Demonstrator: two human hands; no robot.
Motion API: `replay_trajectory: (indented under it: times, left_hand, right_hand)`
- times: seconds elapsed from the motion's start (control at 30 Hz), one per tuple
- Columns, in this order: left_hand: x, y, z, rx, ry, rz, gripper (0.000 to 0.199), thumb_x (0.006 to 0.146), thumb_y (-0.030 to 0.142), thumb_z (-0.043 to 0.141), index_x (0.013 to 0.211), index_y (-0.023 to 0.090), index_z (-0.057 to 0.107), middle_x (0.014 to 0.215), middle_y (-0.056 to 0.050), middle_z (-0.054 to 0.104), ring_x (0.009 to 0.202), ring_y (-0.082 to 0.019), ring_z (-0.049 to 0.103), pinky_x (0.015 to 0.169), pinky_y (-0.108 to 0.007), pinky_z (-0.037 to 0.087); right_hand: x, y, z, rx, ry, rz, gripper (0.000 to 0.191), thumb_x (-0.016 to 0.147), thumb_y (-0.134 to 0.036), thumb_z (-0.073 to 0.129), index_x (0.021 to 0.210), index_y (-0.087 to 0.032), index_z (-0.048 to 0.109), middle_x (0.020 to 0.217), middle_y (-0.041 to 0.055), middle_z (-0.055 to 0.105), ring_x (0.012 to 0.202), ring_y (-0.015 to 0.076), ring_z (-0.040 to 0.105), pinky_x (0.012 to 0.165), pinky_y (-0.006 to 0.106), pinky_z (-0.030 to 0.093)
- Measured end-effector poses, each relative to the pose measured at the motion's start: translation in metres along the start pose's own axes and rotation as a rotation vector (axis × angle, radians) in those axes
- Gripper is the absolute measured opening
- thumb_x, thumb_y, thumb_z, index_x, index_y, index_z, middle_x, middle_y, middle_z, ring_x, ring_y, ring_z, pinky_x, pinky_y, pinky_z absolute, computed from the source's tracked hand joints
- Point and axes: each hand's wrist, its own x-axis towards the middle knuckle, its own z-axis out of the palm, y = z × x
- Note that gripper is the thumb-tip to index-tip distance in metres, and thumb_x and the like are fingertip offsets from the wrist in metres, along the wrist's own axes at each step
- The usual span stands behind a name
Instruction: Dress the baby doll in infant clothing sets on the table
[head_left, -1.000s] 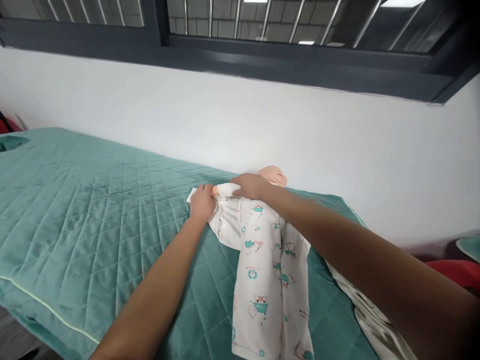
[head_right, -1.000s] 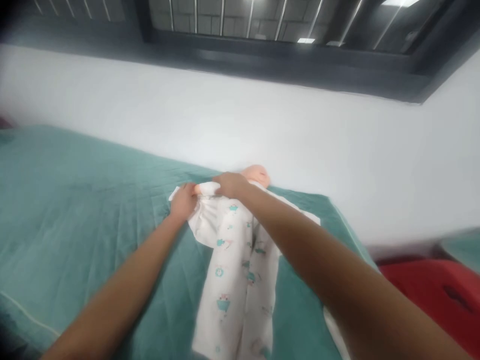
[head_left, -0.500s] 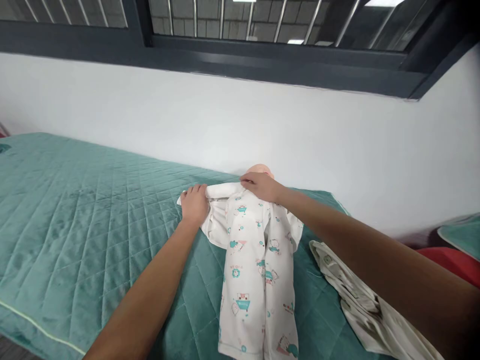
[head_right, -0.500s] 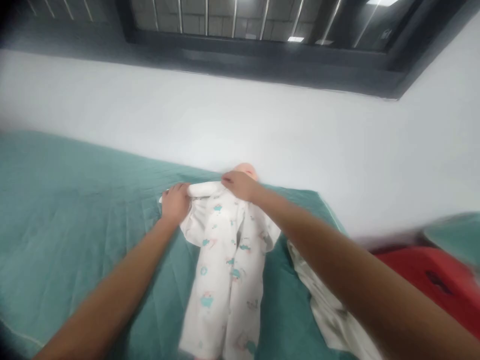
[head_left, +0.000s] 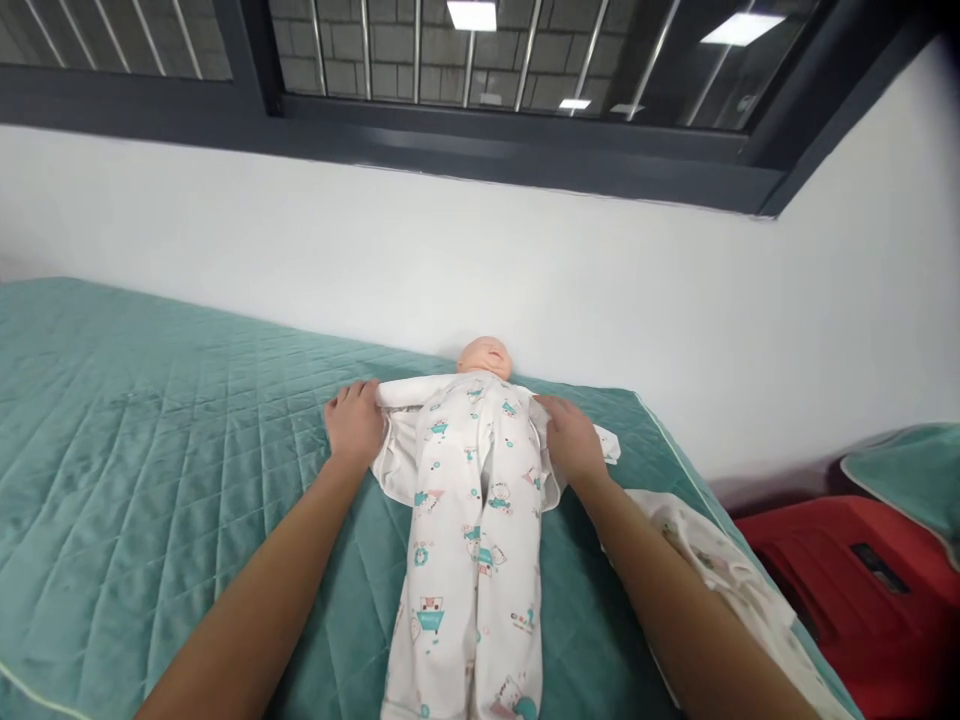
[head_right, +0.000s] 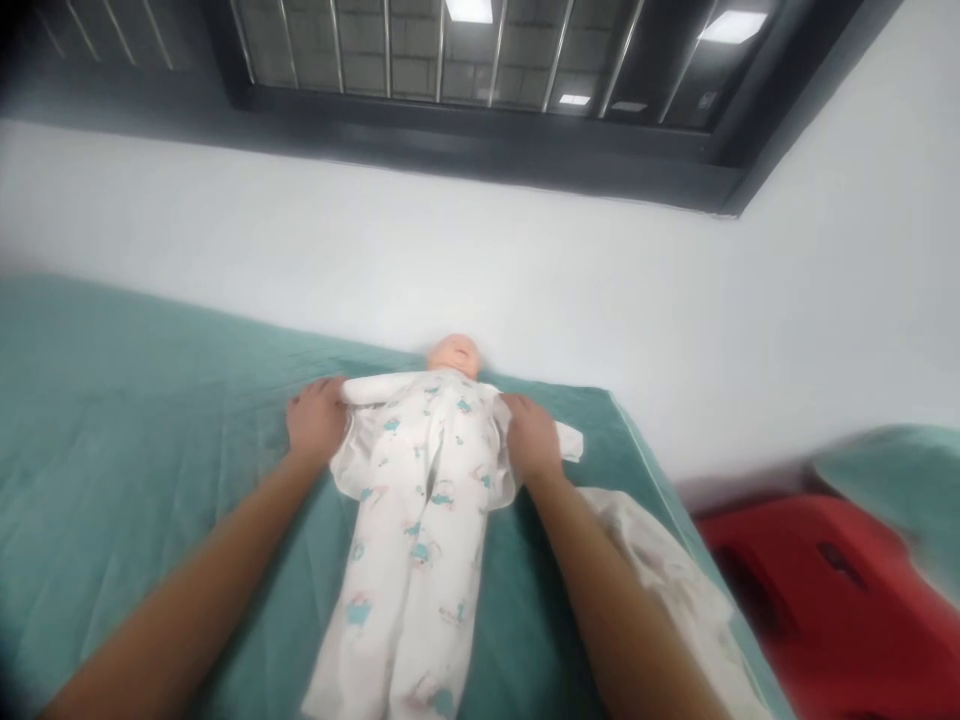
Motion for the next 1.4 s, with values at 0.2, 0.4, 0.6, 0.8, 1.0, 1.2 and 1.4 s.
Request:
replay_trajectory:
  times: [0.2, 0.4, 0.6, 0.8, 1.0, 1.2, 1.4]
  left_hand:
    - [0.003, 0.0, 0.0, -0.007, -0.05, 0.002, 0.041, 0.092, 0.019, 0.041, 0.13, 0.025, 0.057, 0.129, -0.01, 0.064, 0.118, -0.03, 0.055, 0.098, -0.047, 0.04]
    - [-0.009, 0.004, -0.008, -0.078, -0.041, 0.0, 0.048, 0.09, 0.013, 0.042, 0.136, 0.024, 0.052, 0.145, -0.01, 0.055, 0.133, -0.028, 0.048, 0.116, -0.055, 0.025]
    - [-0.017, 0.071, -0.05, -0.397, -0.019, 0.123, 0.035, 0.096, 0.025, 0.04, 0.124, 0.022, 0.061, 0.131, -0.005, 0.065, 0.123, -0.02, 0.057, 0.109, -0.036, 0.042]
    - [0.001, 0.19, -0.066, -0.028, -0.417, 0.676, 0.031, 0.097, 0.031, 0.045, 0.112, 0.017, 0.068, 0.124, -0.011, 0.067, 0.118, -0.027, 0.058, 0.105, -0.041, 0.041]
    - [0.008, 0.247, -0.034, 0.169, -0.562, 0.657, 0.025, 0.085, 0.019, 0.061, 0.107, 0.014, 0.072, 0.122, -0.018, 0.066, 0.115, -0.035, 0.059, 0.097, -0.049, 0.044]
    - [0.008, 0.264, -0.017, 0.251, -0.584, 0.607, 0.039, 0.088, 0.021, 0.058, 0.126, 0.014, 0.065, 0.135, -0.021, 0.06, 0.126, -0.038, 0.052, 0.104, -0.057, 0.037]
    - [0.031, 0.255, -0.025, 0.332, -0.661, 0.593, 0.027, 0.089, 0.023, 0.063, 0.114, 0.013, 0.068, 0.12, -0.016, 0.067, 0.115, -0.029, 0.062, 0.096, -0.047, 0.049]
  right_hand:
    - [-0.001, 0.003, -0.003, -0.001, 0.059, 0.258, 0.048, 0.084, -0.011, 0.039, 0.126, -0.016, 0.061, 0.127, 0.0117, 0.066, 0.119, 0.0294, 0.058, 0.103, 0.042, 0.043]
    - [-0.004, -0.014, -0.009, -0.016, 0.009, 0.365, 0.044, 0.085, -0.016, 0.044, 0.125, -0.017, 0.063, 0.122, 0.0121, 0.069, 0.114, 0.0296, 0.06, 0.101, 0.041, 0.04]
    - [-0.005, -0.022, -0.013, -0.047, -0.009, 0.343, 0.04, 0.088, -0.015, 0.043, 0.121, -0.016, 0.064, 0.121, 0.0128, 0.069, 0.114, 0.0295, 0.059, 0.102, 0.041, 0.036]
    - [-0.008, -0.019, -0.014, -0.025, 0.008, 0.336, 0.034, 0.091, -0.019, 0.044, 0.118, -0.018, 0.064, 0.118, 0.0115, 0.069, 0.113, 0.0278, 0.059, 0.1, 0.039, 0.035]
    - [-0.011, -0.018, -0.016, -0.026, -0.004, 0.297, 0.029, 0.093, -0.022, 0.044, 0.112, -0.02, 0.066, 0.113, 0.0103, 0.071, 0.11, 0.0277, 0.059, 0.097, 0.038, 0.035]
    - [-0.01, -0.014, -0.021, -0.028, -0.019, 0.253, 0.03, 0.092, -0.018, 0.044, 0.111, -0.02, 0.067, 0.105, 0.0106, 0.074, 0.104, 0.027, 0.064, 0.094, 0.037, 0.037]
    - [-0.011, 0.001, -0.023, 0.022, 0.019, 0.338, 0.035, 0.088, -0.015, 0.045, 0.114, -0.022, 0.066, 0.107, 0.0074, 0.075, 0.104, 0.0249, 0.066, 0.091, 0.033, 0.04]
